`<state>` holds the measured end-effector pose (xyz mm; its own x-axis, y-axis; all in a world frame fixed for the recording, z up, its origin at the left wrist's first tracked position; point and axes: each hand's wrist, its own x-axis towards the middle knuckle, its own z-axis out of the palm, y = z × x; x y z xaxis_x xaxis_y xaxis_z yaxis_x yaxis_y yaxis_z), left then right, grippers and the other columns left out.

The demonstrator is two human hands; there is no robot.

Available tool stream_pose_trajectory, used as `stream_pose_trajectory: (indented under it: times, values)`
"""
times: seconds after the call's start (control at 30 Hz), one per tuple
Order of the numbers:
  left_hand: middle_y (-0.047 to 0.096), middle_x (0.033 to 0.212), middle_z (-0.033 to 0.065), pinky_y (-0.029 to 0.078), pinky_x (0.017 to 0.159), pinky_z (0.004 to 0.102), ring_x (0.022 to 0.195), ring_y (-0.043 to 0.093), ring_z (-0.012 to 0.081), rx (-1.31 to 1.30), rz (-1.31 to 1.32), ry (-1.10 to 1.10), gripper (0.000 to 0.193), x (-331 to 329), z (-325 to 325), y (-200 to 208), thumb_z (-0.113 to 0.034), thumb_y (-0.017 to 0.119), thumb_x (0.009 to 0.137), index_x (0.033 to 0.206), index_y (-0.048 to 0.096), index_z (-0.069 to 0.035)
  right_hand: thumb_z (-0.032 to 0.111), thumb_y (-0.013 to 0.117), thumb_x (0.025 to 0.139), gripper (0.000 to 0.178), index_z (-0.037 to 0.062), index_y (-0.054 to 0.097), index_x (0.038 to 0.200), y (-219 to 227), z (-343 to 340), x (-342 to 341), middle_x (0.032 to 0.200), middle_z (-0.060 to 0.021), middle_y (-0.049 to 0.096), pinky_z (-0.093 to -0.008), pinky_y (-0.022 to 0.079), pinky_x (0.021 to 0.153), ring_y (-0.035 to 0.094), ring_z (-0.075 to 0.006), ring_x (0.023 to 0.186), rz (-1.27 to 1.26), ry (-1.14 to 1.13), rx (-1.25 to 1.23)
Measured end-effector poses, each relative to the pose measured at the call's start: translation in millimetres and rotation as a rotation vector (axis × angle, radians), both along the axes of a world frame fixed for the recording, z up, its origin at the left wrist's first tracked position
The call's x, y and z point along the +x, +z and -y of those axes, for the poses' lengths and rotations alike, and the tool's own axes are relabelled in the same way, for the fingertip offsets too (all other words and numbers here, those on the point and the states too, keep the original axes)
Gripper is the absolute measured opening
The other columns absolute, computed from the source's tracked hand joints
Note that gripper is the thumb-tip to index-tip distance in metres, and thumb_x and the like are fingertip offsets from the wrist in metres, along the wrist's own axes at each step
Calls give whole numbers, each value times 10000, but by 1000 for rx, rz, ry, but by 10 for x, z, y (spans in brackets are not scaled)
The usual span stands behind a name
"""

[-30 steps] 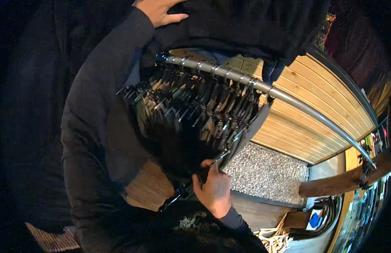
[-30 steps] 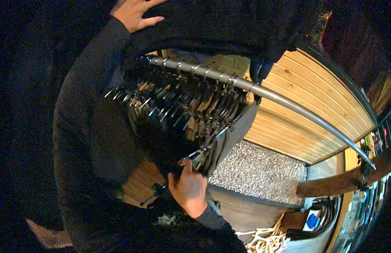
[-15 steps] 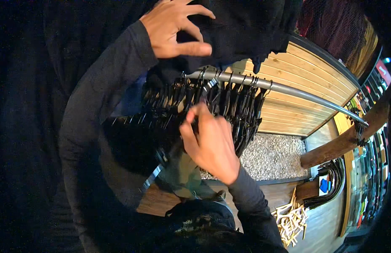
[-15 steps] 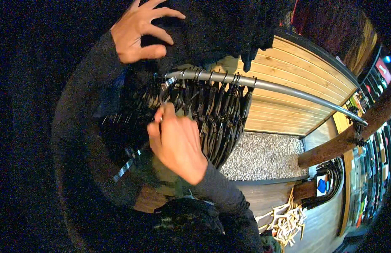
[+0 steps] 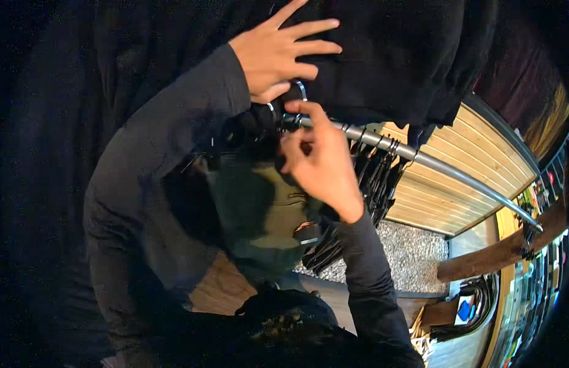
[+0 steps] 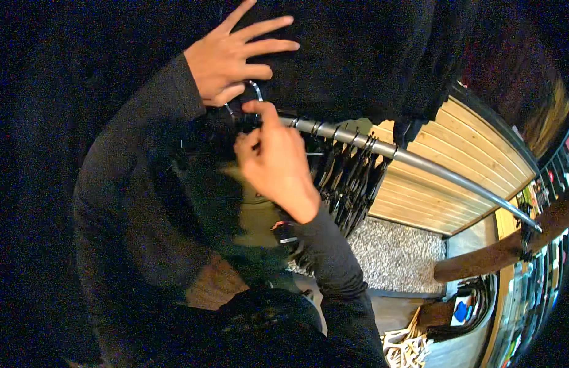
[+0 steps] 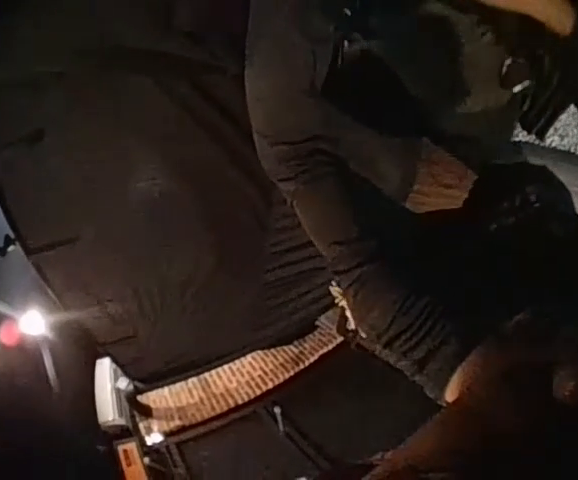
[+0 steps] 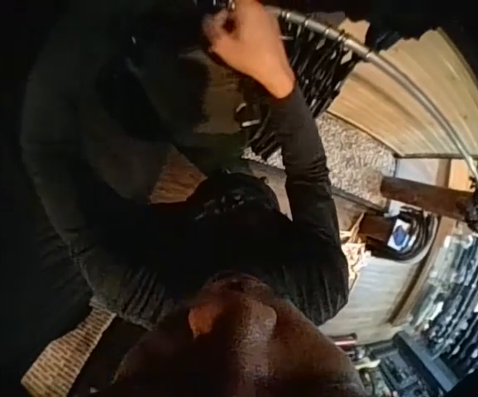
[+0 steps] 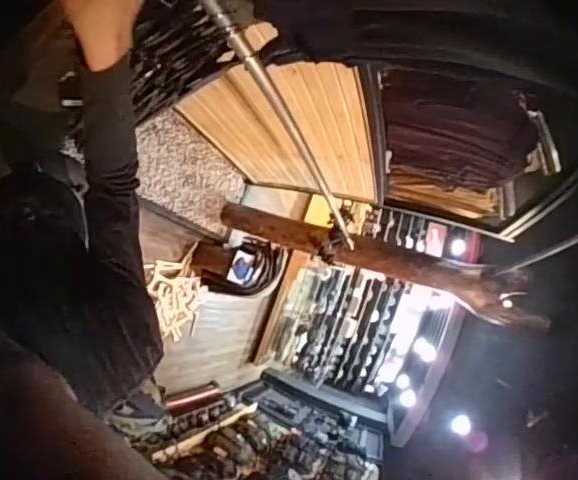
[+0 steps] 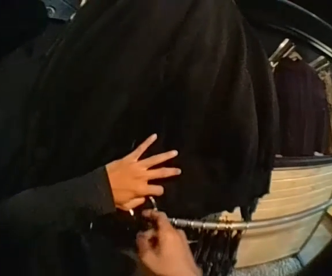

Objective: Hanging pairs of pants on hangers with clips and cleaning them using a blue lint brush on a clothing rack.

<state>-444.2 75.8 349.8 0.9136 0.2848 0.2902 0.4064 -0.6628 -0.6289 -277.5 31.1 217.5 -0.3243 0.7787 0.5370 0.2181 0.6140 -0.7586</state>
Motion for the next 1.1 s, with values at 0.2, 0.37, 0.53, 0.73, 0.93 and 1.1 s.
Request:
stream_pose_trajectory:
  times: [0.2, 0.37, 0.53, 0.73, 0.93, 1.1]
  values:
    - [445, 1499, 202, 193, 1186, 641, 1442, 354, 390, 171, -79, -5, 572, -474, -251, 15, -140, 622, 570, 1127, 539, -36, 19, 637, 843, 92, -16, 637, 929, -276, -682, 299, 738, -149, 676, -331, 540, 606, 698, -237, 684, 164, -95, 242]
    - [393, 1504, 298, 188, 1154, 693, 1409, 379, 458, 30, -235, -137, 663, -704, -227, 76, -375, 514, 664, 1239, 466, -49, 174, 692, 797, 194, 10, 683, 900, -221, -894, 56, 856, -247, 679, -468, 526, 759, 663, -416, 852, 378, -26, 512]
    - [404, 1511, 270, 206, 1156, 676, 1416, 380, 445, 38, -249, -127, 652, -709, -219, 71, -459, 420, 792, 1333, 462, -97, 537, 656, 854, 520, 118, 707, 1157, -355, -1342, -275, 1115, -231, 684, -457, 513, 900, 656, -375, 1042, 812, 65, 10]
    - [405, 1517, 246, 217, 1164, 642, 1428, 368, 421, 118, -293, 15, 754, -779, 6, 31, -634, 109, 958, 1351, 501, -124, 353, 616, 926, 425, 119, 630, 1281, -1658, -2116, -817, 1218, -219, 643, -432, 500, 942, 623, -329, 1138, 570, 274, 182]
    - [436, 1484, 273, 261, 1138, 632, 1373, 434, 451, -86, -175, -5, 796, -702, 32, 74, -587, 3, 979, 1323, 561, -135, 279, 673, 849, 549, 111, 535, 1353, -2804, -2954, -1042, 1378, -186, 531, -437, 443, 1039, 544, -342, 1242, 813, 354, 483]
    - [435, 1505, 224, 282, 1160, 585, 1401, 426, 388, -97, -232, 69, 573, -843, 165, 84, -477, 391, 864, 1304, 540, -142, 261, 669, 834, 375, 121, 595, 1174, -2185, -2316, -401, 1242, -171, 583, -447, 477, 909, 586, -337, 1129, 859, 191, 489]
